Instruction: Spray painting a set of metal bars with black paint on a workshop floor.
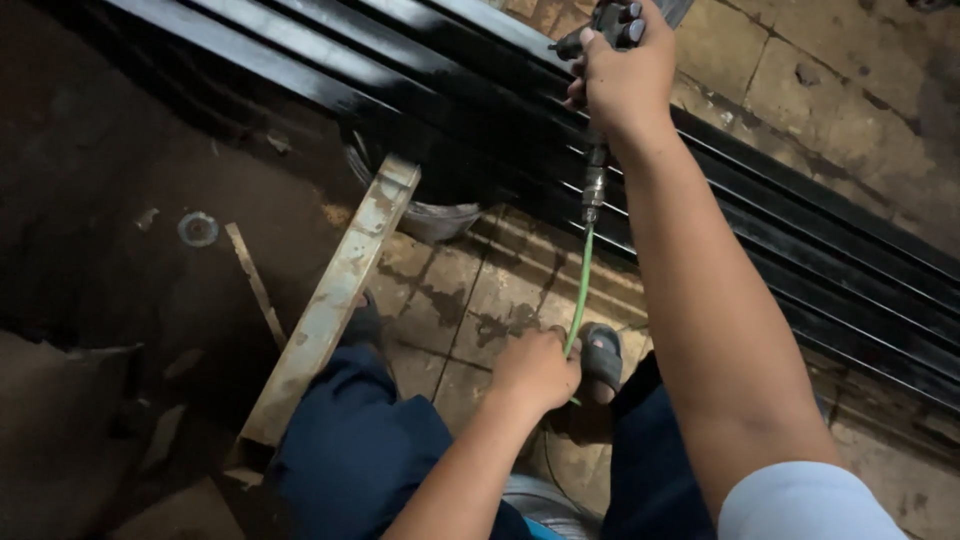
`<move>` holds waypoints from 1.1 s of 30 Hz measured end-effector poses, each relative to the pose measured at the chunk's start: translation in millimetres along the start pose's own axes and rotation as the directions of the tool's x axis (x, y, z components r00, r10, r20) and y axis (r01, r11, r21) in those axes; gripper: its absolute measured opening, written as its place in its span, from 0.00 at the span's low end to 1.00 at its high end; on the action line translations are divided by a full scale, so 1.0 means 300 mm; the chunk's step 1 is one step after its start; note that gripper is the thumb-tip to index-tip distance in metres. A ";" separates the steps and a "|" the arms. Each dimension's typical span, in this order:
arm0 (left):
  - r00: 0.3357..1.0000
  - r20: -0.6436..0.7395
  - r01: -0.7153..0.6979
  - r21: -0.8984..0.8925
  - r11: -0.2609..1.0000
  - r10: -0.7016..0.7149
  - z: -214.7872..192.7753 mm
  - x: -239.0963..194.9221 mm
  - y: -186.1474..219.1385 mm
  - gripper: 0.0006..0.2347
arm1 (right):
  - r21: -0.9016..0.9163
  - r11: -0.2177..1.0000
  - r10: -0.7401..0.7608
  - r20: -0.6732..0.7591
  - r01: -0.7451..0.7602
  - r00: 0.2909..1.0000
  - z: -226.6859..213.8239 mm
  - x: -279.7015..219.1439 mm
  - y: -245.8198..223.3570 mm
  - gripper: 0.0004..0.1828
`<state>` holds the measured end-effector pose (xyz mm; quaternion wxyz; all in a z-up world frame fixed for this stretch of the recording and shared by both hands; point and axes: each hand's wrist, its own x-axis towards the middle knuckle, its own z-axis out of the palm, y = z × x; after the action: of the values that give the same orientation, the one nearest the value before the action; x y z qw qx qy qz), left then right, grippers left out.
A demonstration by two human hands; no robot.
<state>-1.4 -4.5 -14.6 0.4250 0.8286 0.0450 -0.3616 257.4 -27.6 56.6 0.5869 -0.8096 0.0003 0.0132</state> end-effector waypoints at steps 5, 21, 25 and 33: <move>0.998 0.069 -0.013 0.018 1.000 0.012 0.010 0.000 0.002 0.17 | -0.037 0.998 0.042 -0.055 -0.044 0.998 -0.042 -0.055 -0.037 0.15; 0.975 0.214 -0.076 0.103 0.992 0.052 0.062 -0.025 0.040 0.21 | -0.077 0.992 0.090 -0.094 -0.098 0.991 -0.207 -0.149 0.003 0.17; 0.965 0.253 -0.101 0.101 0.990 0.072 0.099 -0.013 0.045 0.20 | -0.071 0.986 0.144 -0.124 -0.154 0.982 -0.242 -0.189 -0.026 0.16; 0.935 0.346 -0.140 0.173 0.975 0.073 0.115 -0.010 0.089 0.23 | -0.153 0.979 0.101 -0.222 -0.137 0.970 -0.357 -0.193 0.031 0.17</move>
<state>-12.7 -46.2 -7.7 0.3622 0.7933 -0.1093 -0.4770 201.5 -133.3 82.3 0.5117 -0.8512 0.1106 -0.0384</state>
